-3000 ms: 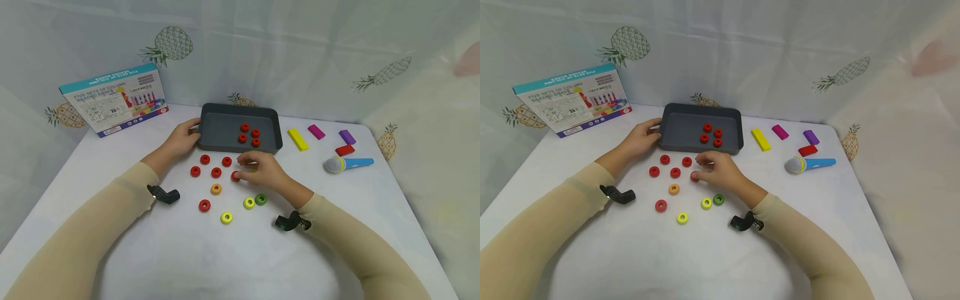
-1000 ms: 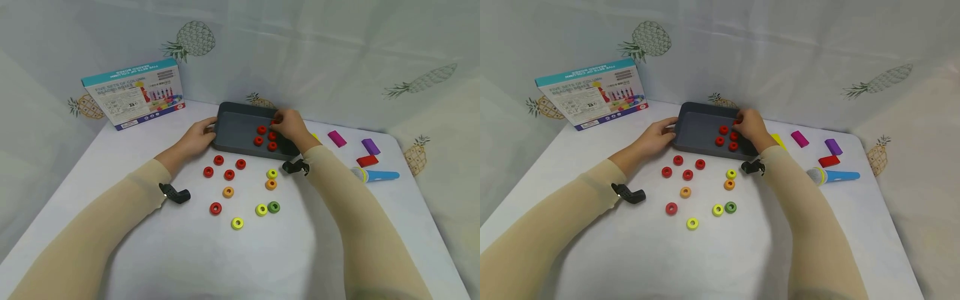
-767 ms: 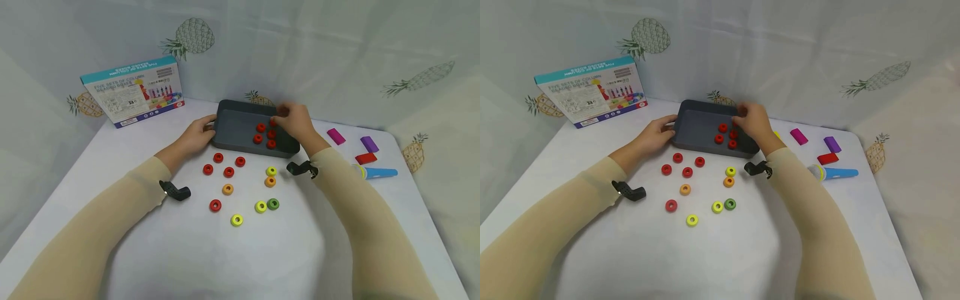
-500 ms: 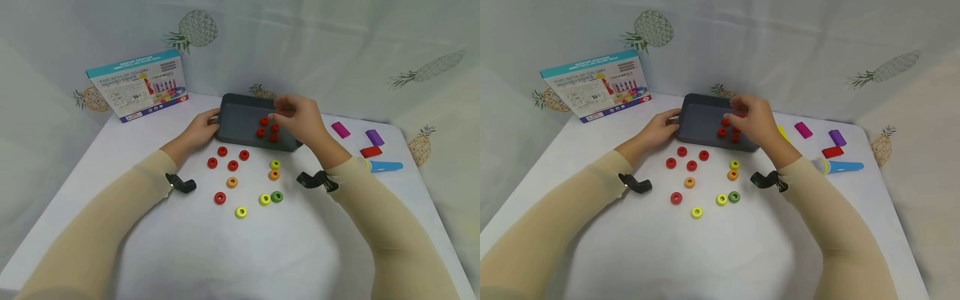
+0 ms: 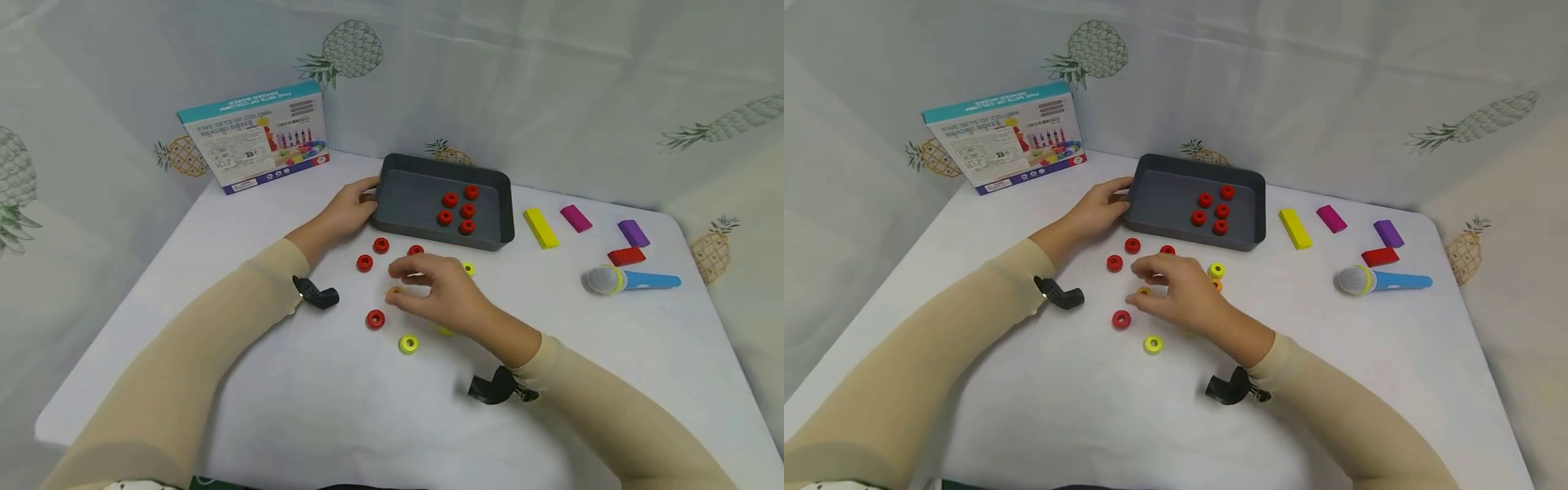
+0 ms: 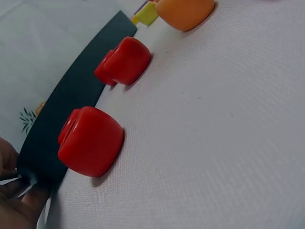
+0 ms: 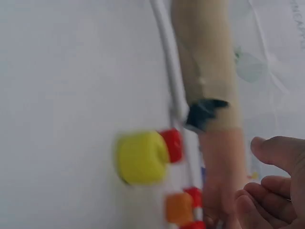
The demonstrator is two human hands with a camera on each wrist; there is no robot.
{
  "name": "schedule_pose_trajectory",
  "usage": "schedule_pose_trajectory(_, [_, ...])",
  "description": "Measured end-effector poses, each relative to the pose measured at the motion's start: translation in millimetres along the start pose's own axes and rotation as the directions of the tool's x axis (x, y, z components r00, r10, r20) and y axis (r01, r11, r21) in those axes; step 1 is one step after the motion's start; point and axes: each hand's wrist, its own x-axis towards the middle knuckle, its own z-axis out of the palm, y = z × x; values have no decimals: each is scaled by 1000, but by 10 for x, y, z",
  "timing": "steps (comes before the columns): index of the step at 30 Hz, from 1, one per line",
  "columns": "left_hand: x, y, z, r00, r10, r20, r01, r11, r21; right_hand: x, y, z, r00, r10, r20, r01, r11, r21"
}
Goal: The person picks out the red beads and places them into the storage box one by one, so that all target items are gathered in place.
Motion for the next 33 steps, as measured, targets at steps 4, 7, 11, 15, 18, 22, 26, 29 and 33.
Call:
schedule_pose_trajectory(4, [12, -12, 9, 1000, -15, 4, 15, 1000, 3, -69, 44, 249, 996, 6, 90, -1, 998, -60])
schedule_pose_trajectory(7, [27, -10, 16, 1000, -28, 5, 28, 1000, 4, -100, 76, 352, 992, -6, 125, 24, 990, -141])
schedule_pose_trajectory(11, [34, 0, 10, 1000, -26, -2, 26, 1000, 1, -108, 94, 433, 990, -24, 141, 56, 973, -226])
schedule_pose_trajectory(15, [25, 7, 5, 1000, -28, -4, 28, 1000, -5, -114, 93, 499, 987, -35, 156, 77, 959, -272])
schedule_pose_trajectory(18, [3, 6, 8, 999, -32, -3, 32, 999, -6, -122, 95, 550, 985, -49, 164, 97, 949, -299])
schedule_pose_trajectory(22, [-4, 12, 26, 999, -34, -9, 33, 999, -12, -131, 107, 577, 985, -55, 166, 108, 939, -327])
schedule_pose_trajectory(26, [14, -7, 30, 999, -38, -10, 38, 999, -17, -126, 76, 545, 985, -58, 163, 109, 940, -324])
schedule_pose_trajectory(29, [21, -25, 23, 999, -38, -3, 38, 999, -12, -99, 17, 434, 988, -46, 147, 90, 949, -304])
schedule_pose_trajectory(33, [11, -34, 9, 1000, -26, 3, 26, 1000, -7, 0, -30, 147, 997, -24, 73, 40, 971, -237])
